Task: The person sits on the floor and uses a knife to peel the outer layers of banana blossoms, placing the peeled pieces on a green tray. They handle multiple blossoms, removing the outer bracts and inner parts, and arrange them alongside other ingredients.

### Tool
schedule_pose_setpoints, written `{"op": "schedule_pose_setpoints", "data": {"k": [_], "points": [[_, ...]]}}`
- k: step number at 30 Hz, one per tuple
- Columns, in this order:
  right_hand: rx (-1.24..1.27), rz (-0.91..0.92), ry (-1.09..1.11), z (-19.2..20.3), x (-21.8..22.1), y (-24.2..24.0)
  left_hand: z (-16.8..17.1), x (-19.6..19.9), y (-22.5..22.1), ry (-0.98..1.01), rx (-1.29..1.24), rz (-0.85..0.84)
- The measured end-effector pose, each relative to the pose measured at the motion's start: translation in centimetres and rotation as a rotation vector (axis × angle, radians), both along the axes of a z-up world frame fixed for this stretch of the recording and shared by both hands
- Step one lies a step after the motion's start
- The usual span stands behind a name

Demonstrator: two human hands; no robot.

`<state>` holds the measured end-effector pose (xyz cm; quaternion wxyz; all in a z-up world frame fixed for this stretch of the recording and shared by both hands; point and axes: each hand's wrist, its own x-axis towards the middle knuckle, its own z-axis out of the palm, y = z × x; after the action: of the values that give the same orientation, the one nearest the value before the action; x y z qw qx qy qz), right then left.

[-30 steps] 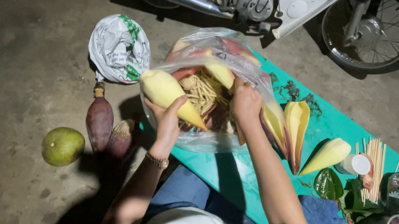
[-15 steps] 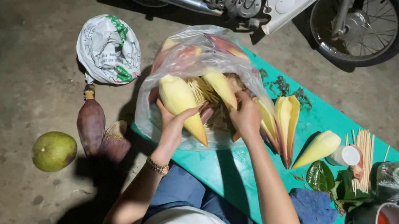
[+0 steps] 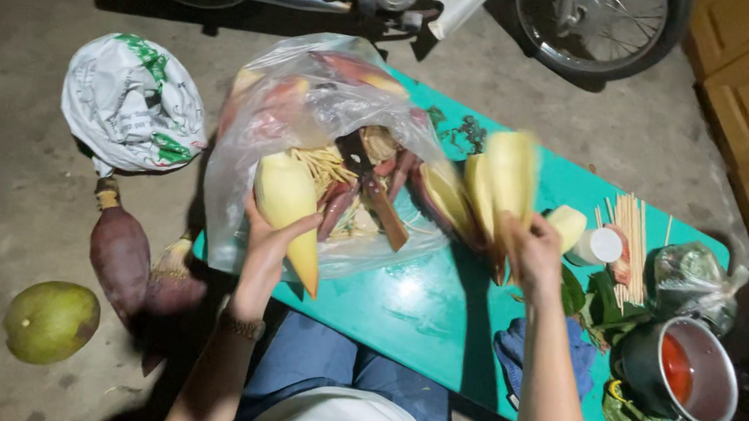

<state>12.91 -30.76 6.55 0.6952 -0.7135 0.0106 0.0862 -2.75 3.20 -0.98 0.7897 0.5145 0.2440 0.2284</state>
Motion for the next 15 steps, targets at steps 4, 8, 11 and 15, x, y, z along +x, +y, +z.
{"op": "schedule_pose_setpoints", "data": {"k": [4, 8, 11, 15], "points": [[-0.083, -0.074, -0.067, -0.6, 0.8, -2.4, -0.3, 0.7, -1.1, 0.016, 0.004, -0.041], [-0.214, -0.040, -0.131, -3.5, 2.6, -1.3, 0.1, 1.0, -1.7, 0.020, 0.045, -0.065], [-0.509, -0.044, -0.151, -6.6, 4.0, -1.3, 0.6, 0.3, -1.5, 0.038, 0.007, -0.066], [-0.822, -0.055, -0.248, -9.1, 5.8, -2.1, 1.2, 0.0, -0.7, 0.020, 0.001, -0.047]]}}
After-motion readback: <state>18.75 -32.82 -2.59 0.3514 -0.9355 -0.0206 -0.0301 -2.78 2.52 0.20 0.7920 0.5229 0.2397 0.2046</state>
